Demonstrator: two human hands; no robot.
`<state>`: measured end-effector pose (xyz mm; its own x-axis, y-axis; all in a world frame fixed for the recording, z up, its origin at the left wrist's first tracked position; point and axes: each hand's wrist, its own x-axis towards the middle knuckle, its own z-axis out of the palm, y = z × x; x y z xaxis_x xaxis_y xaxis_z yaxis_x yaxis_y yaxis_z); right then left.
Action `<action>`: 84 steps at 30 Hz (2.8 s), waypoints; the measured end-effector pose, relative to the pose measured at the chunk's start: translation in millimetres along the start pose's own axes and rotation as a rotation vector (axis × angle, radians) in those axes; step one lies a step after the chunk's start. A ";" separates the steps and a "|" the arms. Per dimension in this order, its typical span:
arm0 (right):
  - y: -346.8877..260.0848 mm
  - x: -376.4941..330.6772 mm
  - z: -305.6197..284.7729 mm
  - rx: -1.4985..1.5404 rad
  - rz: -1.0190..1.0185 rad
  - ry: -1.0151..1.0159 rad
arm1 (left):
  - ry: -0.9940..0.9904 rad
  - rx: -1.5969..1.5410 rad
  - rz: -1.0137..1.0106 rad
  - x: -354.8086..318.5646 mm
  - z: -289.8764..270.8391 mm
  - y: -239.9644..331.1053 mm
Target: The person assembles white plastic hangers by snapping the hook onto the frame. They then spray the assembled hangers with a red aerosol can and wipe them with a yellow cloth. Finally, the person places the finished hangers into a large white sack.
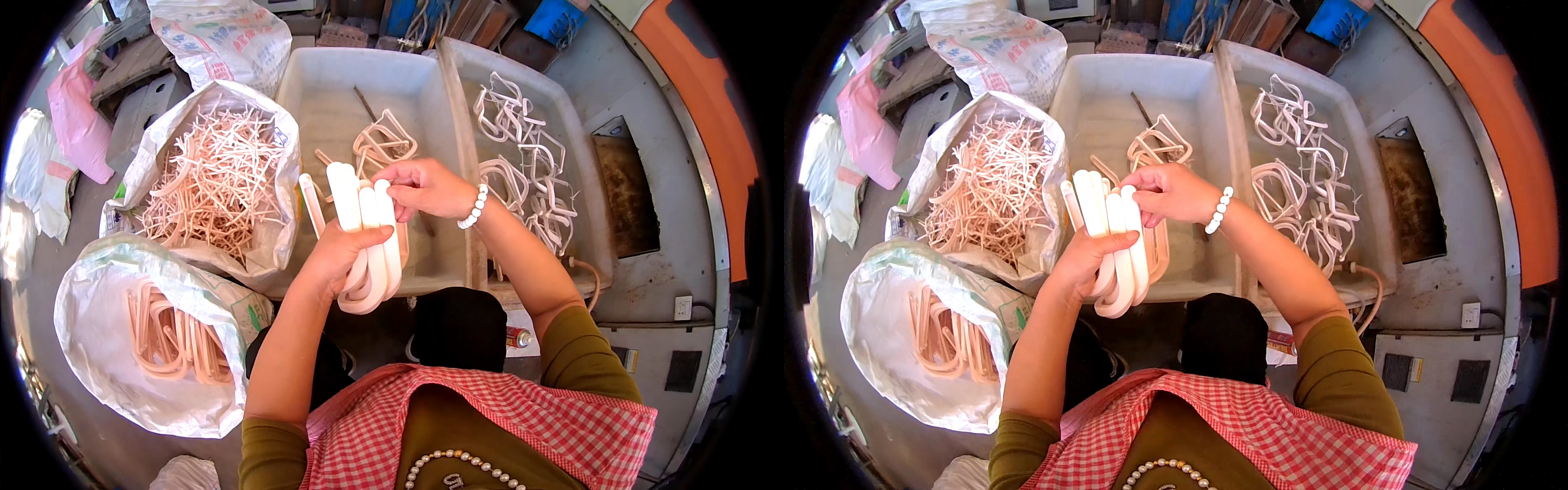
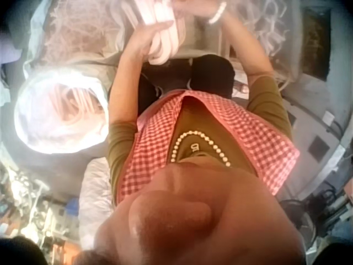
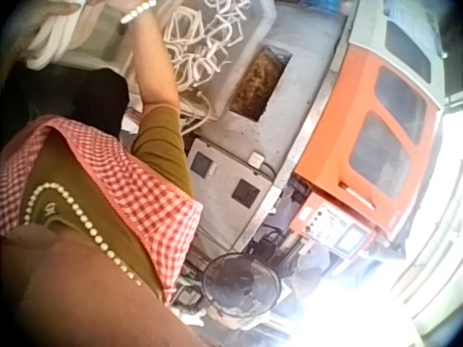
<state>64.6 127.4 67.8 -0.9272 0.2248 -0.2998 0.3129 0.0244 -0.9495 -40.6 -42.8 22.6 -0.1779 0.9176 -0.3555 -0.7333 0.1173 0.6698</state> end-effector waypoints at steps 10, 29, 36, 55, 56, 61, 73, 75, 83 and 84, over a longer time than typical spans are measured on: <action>-15.5 -24.2 11.9 -0.118 -0.016 0.035 | -0.063 0.046 0.003 -18.9 10.4 1.3; 1.4 -73.3 93.2 0.602 0.022 0.126 | -0.243 -0.083 0.104 -72.7 16.1 -12.2; 2.4 -78.7 107.6 0.568 -0.087 0.211 | -0.198 -0.061 0.203 -81.6 20.5 -19.2; -42.6 -132.9 106.3 -1.417 -0.869 -0.227 | -0.220 -0.463 0.224 -107.3 12.2 11.3; -33.5 -129.7 103.1 -1.606 -0.917 -0.290 | -0.450 -0.628 0.240 -103.2 13.1 11.0; 7.5 -91.3 78.3 -1.629 -1.096 -0.238 | -0.463 -0.507 0.256 -108.7 25.8 -10.7; 12.4 -43.6 106.2 -0.221 -0.087 -0.417 | -0.645 -0.495 0.222 -138.6 37.4 -11.2; 15.7 -37.3 105.9 -0.374 -0.230 -0.428 | -0.715 -0.599 0.159 -138.7 43.2 -15.5; -33.7 -42.6 126.2 -1.146 -1.044 -0.440 | -0.568 -0.526 0.344 -160.8 32.9 23.5; -44.2 -46.1 121.3 -1.263 -1.049 -0.415 | -0.548 -0.488 0.395 -166.2 32.1 28.0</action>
<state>68.5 -2.2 112.3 -0.7504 -0.6394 0.1676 -0.6601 0.7379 -0.1407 -10.4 -179.8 121.4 -0.2297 0.9264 0.2984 -0.9083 -0.3142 0.2762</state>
